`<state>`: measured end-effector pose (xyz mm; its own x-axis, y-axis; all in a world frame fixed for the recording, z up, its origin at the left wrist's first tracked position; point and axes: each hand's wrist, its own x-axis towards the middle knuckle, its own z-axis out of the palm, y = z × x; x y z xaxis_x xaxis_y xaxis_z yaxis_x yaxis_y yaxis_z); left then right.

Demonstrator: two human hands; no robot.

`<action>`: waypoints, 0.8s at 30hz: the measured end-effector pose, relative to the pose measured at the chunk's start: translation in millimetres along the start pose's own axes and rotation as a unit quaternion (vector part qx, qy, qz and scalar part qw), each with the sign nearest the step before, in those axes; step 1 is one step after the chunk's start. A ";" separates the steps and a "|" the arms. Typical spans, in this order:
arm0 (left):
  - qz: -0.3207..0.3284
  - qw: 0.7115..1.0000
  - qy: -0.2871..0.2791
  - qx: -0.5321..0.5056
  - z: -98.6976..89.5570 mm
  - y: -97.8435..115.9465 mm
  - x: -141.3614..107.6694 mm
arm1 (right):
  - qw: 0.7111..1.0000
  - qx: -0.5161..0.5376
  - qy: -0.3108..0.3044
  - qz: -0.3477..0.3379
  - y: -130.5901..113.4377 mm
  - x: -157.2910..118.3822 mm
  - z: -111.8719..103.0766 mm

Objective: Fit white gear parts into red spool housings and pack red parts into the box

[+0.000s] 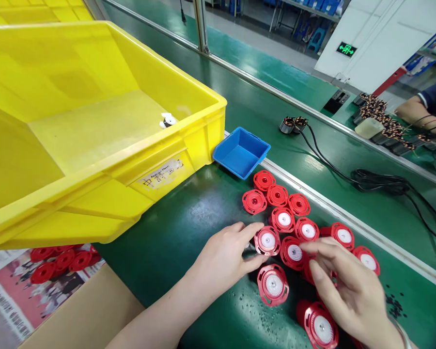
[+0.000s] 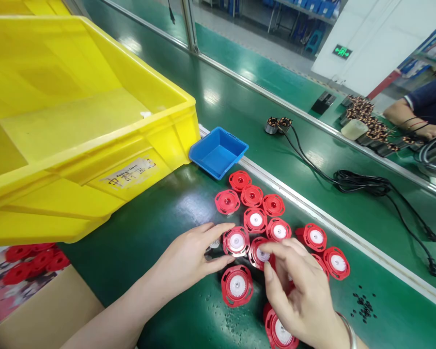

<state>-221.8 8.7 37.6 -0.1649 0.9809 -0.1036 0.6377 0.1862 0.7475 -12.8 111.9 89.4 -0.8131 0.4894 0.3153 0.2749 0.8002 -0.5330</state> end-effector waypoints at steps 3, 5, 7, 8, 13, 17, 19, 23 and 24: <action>-0.006 1.000 0.000 -0.008 -1.1 1.0 0.2 | 0.998 -0.005 -0.064 0.021 1.3 0.1 11.6; -0.004 1.000 -0.001 -0.013 -1.2 1.0 0.6 | 0.993 -0.034 -0.109 0.007 2.0 0.3 20.6; 0.001 1.000 -0.003 -0.011 -0.8 0.5 0.7 | 0.991 -0.053 -0.121 -0.004 1.6 0.1 24.1; 0.000 1.000 -0.004 -0.009 -0.6 0.3 0.6 | 0.993 -0.046 -0.105 -0.010 1.2 -0.4 23.2; -0.026 0.999 -0.016 -0.011 -0.7 0.5 -0.2 | 0.998 0.049 0.032 0.019 -2.1 -6.5 10.3; -0.020 0.999 -0.017 -0.033 0.2 -0.5 1.3 | 0.997 0.024 -0.040 0.055 -4.7 -6.6 17.5; -0.016 0.999 -0.017 -0.038 1.1 -1.9 1.8 | 0.998 0.010 -0.054 0.028 -5.1 -4.5 21.6; -0.012 0.998 -0.018 -0.051 2.0 -4.0 0.8 | 0.997 0.062 0.032 0.011 -4.5 -2.5 18.5; -0.012 0.998 -0.020 -0.054 1.8 -4.0 0.6 | 0.997 0.066 0.039 0.027 -4.4 -2.6 17.0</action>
<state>-223.1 8.6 33.4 -0.1477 0.9782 -0.1460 0.5490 0.2039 0.8106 -20.7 101.2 77.6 -0.7555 0.5597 0.3406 0.2430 0.7222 -0.6476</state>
